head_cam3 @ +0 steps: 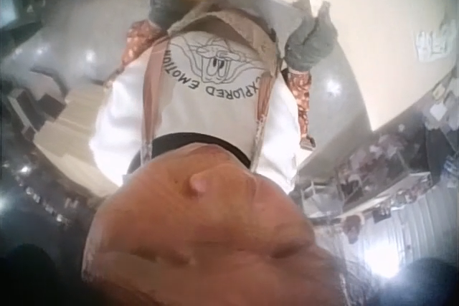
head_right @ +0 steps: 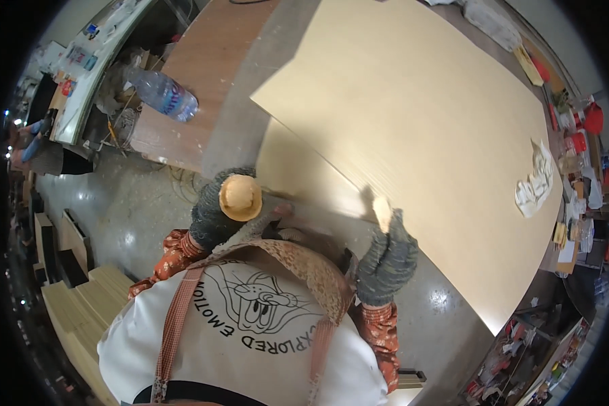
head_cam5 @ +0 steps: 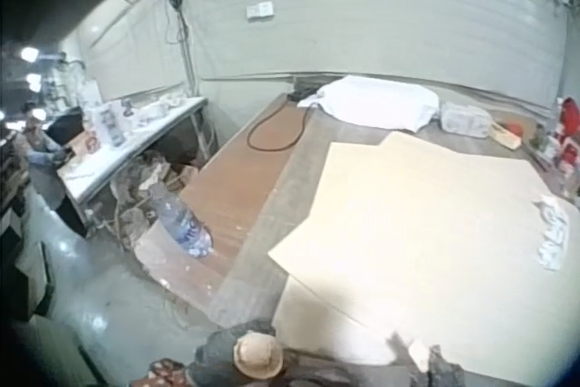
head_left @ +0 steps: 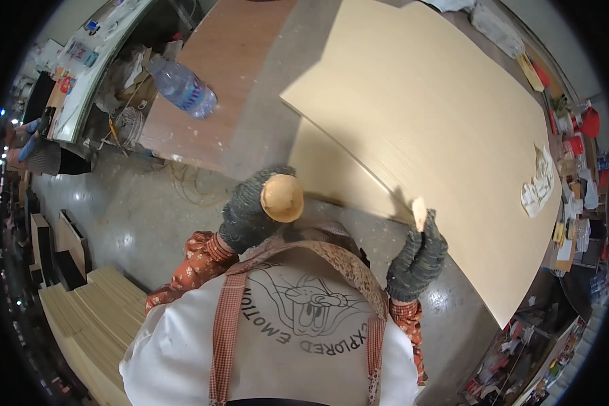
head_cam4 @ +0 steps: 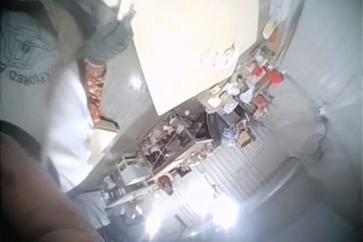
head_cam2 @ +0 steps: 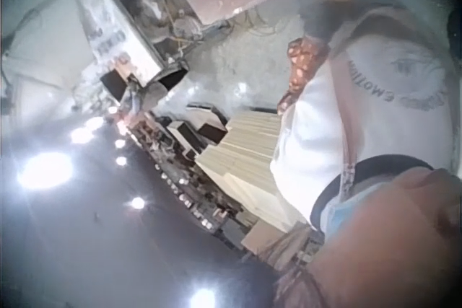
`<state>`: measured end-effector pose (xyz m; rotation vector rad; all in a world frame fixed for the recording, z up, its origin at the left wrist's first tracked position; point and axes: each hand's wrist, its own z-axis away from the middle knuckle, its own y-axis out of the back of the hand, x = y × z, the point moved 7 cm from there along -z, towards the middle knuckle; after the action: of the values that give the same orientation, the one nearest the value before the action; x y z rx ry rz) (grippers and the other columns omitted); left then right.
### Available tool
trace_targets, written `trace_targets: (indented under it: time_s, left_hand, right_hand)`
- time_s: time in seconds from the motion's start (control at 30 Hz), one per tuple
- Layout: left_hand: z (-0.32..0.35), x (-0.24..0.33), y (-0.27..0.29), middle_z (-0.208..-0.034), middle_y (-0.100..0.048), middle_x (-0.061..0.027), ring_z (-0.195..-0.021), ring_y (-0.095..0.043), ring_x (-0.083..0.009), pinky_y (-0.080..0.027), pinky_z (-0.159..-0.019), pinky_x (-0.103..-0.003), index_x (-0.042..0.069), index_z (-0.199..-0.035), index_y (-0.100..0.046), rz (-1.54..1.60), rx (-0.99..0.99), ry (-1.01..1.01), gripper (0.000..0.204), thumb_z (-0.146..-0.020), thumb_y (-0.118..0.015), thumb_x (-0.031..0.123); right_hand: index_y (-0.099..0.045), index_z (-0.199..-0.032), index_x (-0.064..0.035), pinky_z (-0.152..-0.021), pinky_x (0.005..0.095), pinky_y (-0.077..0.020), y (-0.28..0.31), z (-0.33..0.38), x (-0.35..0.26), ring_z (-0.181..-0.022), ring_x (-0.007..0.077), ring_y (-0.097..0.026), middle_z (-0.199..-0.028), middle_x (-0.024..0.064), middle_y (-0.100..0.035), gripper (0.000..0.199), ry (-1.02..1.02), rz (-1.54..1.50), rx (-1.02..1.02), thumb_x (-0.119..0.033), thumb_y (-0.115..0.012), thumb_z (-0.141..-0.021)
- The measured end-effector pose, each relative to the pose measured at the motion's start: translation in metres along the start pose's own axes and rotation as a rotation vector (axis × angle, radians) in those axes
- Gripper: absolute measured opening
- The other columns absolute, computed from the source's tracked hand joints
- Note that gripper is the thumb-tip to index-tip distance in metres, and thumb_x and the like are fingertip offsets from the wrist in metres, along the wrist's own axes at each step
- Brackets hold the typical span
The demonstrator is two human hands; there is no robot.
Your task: The person wipes the surface of a light-colored wooden board with a cloth and applies a substance to its edge using a small stick.
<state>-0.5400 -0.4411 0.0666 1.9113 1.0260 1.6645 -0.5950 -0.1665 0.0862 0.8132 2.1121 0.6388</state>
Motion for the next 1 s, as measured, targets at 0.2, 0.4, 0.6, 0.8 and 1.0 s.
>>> trace_targets:
  time_s: [0.2, 0.4, 0.6, 0.8, 1.0]
  left_hand:
    - [-0.038, -0.054, 0.041, -0.107, -0.060, -0.0120, -0.098, -0.060, -0.0269, -0.048, -0.084, -0.035, 0.005, -0.116, -0.052, 0.055, -0.030, -0.064, 0.052, -0.070, -0.075, 0.015]
    - [-0.072, -0.110, 0.045, -0.103, -0.061, -0.0084, -0.093, -0.060, -0.0180, -0.048, -0.084, -0.031, 0.003, -0.116, -0.050, 0.500, 0.116, 0.051, 0.048, -0.074, -0.072, 0.006]
    - [-0.118, -0.109, 0.038, -0.105, -0.060, -0.0108, -0.097, -0.058, -0.0223, -0.048, -0.085, -0.033, 0.002, -0.116, -0.050, 0.280, 0.253, -0.217, 0.046, -0.075, -0.070, 0.008]
    - [-0.164, -0.111, 0.012, -0.099, -0.061, -0.0110, -0.091, -0.060, -0.0222, -0.050, -0.082, -0.033, 0.004, -0.108, -0.051, 0.426, 0.135, 0.013, 0.050, -0.069, -0.079, 0.014]
    - [-0.180, -0.113, 0.007, -0.091, -0.062, -0.0122, -0.083, -0.062, -0.0228, -0.051, -0.075, -0.035, 0.003, -0.101, -0.054, 0.532, 0.013, 0.118, 0.048, -0.065, -0.081, 0.019]
  right_hand:
    - [-0.054, -0.120, 0.0000, -0.077, 0.0393, -0.0469, -0.040, -0.014, -0.043, -0.088, 0.0308, -0.058, -0.114, 0.0163, -0.061, 0.032, -0.041, 0.067, -0.007, -0.007, -0.053, -0.089]
    - [-0.054, -0.119, 0.0011, -0.076, 0.0390, -0.0476, -0.071, -0.032, -0.048, -0.087, 0.0308, -0.059, -0.111, 0.0192, -0.060, 0.032, -0.194, 0.046, -0.081, -0.007, -0.052, -0.089]
    - [-0.056, -0.116, 0.0011, -0.071, 0.0352, -0.0486, -0.076, -0.041, -0.030, -0.081, 0.0239, -0.060, -0.099, 0.0153, -0.062, 0.028, -0.358, 0.000, 0.041, -0.012, -0.051, -0.091]
    - [-0.057, -0.106, 0.0022, -0.054, 0.0260, -0.0417, -0.086, -0.041, -0.014, -0.060, 0.0115, -0.050, -0.068, 0.0039, -0.054, 0.028, -0.570, -0.173, 0.160, -0.021, -0.047, -0.095]
    - [-0.058, -0.089, 0.0012, -0.050, 0.0265, -0.0399, -0.087, -0.046, -0.008, -0.056, 0.0111, -0.049, -0.062, 0.0033, -0.053, 0.025, -0.474, 0.113, 0.247, -0.021, -0.047, -0.095]
